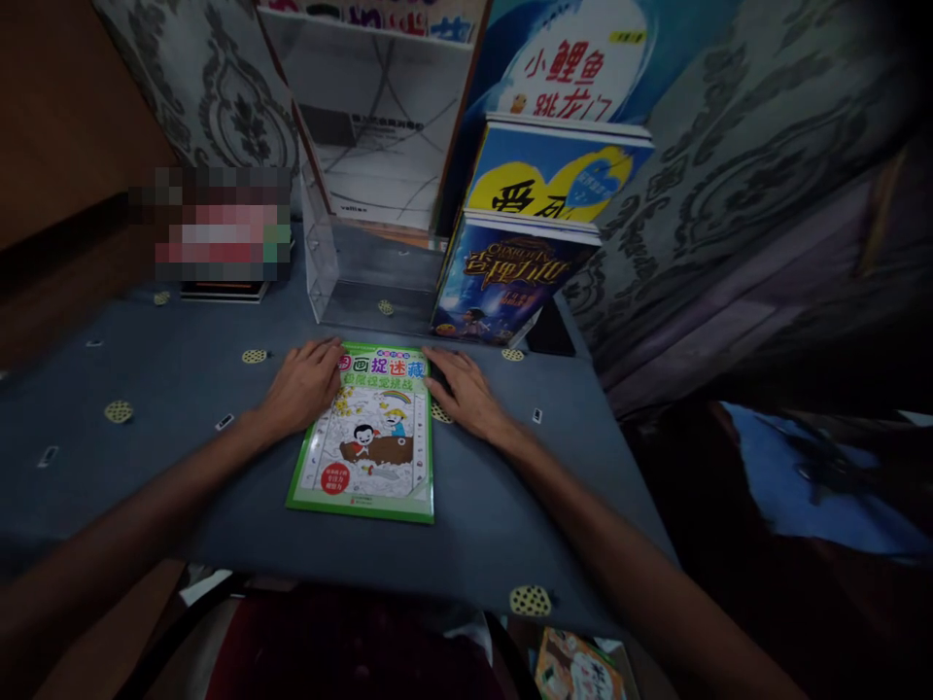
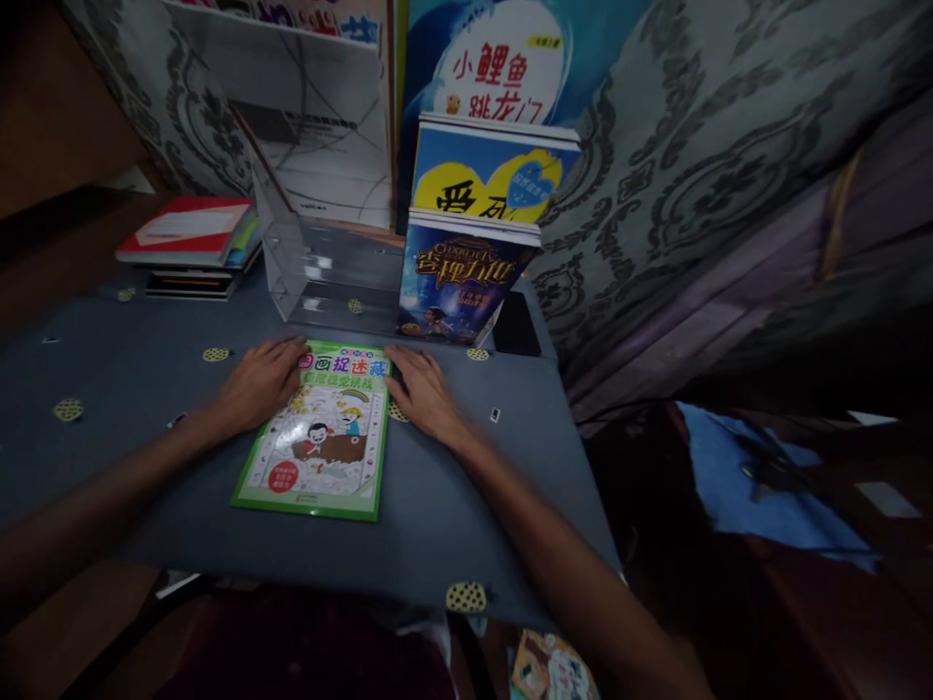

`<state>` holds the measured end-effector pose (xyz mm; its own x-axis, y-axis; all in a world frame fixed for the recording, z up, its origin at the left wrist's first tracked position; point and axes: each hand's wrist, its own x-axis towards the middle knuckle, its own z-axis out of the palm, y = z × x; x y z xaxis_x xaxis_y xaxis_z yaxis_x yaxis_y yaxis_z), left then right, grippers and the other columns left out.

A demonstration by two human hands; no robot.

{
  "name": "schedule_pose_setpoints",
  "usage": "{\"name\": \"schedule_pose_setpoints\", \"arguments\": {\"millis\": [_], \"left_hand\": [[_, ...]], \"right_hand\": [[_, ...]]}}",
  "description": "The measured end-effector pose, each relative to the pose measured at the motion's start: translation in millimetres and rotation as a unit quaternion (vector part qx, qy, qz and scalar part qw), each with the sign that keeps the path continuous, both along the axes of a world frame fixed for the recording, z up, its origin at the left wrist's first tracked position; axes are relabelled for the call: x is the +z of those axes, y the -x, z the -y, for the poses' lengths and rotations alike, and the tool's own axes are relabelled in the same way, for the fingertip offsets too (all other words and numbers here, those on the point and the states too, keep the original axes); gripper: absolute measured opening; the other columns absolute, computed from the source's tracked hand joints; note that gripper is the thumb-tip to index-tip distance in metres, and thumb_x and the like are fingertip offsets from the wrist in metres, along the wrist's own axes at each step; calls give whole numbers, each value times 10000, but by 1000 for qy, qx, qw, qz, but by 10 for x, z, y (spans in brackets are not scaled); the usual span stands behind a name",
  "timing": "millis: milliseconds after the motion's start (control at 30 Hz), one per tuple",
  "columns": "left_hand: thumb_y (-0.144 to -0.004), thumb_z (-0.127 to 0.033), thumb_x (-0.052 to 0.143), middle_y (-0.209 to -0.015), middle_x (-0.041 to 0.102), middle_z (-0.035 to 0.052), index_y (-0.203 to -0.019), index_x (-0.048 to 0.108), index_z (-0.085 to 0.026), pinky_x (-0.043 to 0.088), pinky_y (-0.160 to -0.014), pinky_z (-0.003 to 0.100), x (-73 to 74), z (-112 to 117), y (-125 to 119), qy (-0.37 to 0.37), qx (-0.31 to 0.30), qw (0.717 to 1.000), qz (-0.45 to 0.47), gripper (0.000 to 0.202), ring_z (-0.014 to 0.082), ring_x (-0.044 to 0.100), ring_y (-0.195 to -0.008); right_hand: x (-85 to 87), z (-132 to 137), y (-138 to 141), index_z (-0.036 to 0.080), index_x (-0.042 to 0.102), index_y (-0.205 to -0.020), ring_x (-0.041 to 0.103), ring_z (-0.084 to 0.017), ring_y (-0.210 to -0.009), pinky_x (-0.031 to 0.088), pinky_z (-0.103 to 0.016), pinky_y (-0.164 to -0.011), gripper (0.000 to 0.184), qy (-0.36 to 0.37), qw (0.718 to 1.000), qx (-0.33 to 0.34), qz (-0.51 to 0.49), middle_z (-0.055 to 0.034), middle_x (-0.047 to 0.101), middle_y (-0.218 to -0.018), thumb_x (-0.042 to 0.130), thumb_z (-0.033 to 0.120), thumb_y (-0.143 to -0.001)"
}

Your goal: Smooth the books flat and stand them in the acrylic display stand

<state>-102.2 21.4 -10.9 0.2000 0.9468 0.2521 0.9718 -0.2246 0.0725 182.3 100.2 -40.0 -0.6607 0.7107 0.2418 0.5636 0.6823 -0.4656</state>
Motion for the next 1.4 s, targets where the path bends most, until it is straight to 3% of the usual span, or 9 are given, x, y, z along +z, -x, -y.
{"name": "schedule_pose_setpoints", "arguments": {"millis": [267, 533, 633, 833, 933, 1200, 1400], "left_hand": [[-908, -144, 412, -1465, 593, 161, -1326, 593, -136, 396, -1115, 499, 67, -111, -56, 42, -67, 997, 15, 456, 295, 520, -1384], [-983, -181, 396, -1493, 576, 138, -1397, 573, -157, 339, -1166, 505, 15, -341, -501, 68, -213, 972, 71, 451, 264, 490, -1425], [-1011, -201, 390, -1503, 567, 132, -1389, 588, -160, 311, -1194, 511, 63, -190, -655, 89, -264, 958, 60, 429, 262, 490, -1428], [-1066, -375, 414, -1514, 559, 101, -1467, 514, -191, 245, -1259, 478, 157, 561, -821, 133, -385, 913, 38, 452, 225, 454, -1463], [-1071, -384, 418, -1519, 552, 103, -1493, 475, -152, 214, -1282, 467, 138, 786, -853, 132, -409, 902, 46, 486, 222, 429, -1482], [-1088, -269, 355, -1535, 531, 100, -1503, 466, -155, 259, -1272, 491, 83, 796, -867, 129, -403, 906, 32, 444, 220, 417, -1490], [-1081, -226, 358, -1548, 515, 108, -1500, 464, -145, 261, -1275, 492, 127, 780, -854, 128, -412, 902, 9, 440, 223, 380, -1511]], "right_hand": [[-38, -41, -18, 182, 428, -1533, 506, -309, -1379, 334, -556, -1182, 562, 4, 1000, 6, -28, -156, 561, -1498, 341, 453, -1049], [-30, -61, -24, 175, 352, -1572, 476, -295, -1412, 316, -563, -1193, 581, 31, 999, 14, -37, -145, 528, -1532, 240, 427, -1061], [-33, -60, -17, 166, 367, -1562, 481, -296, -1409, 319, -560, -1193, 582, 32, 998, 13, -47, -145, 541, -1519, 229, 429, -1061], [-57, -67, 12, 161, 435, -1519, 497, -336, -1393, 321, -598, -1180, 610, 23, 999, -3, -46, -165, 539, -1520, 259, 513, -1054], [-46, -48, 20, 163, 461, -1509, 509, -333, -1387, 324, -576, -1188, 638, 9, 999, -6, -45, -160, 559, -1501, 299, 566, -1041], [72, 68, 42, 195, 548, -1457, 468, -314, -1444, 323, -596, -1195, 487, -36, 999, -11, 28, -139, 524, -1544, 383, 396, -1045], [98, 74, 31, 210, 535, -1479, 452, -311, -1459, 333, -600, -1192, 491, -43, 998, 0, 40, -135, 502, -1560, 395, 392, -1045]]}}
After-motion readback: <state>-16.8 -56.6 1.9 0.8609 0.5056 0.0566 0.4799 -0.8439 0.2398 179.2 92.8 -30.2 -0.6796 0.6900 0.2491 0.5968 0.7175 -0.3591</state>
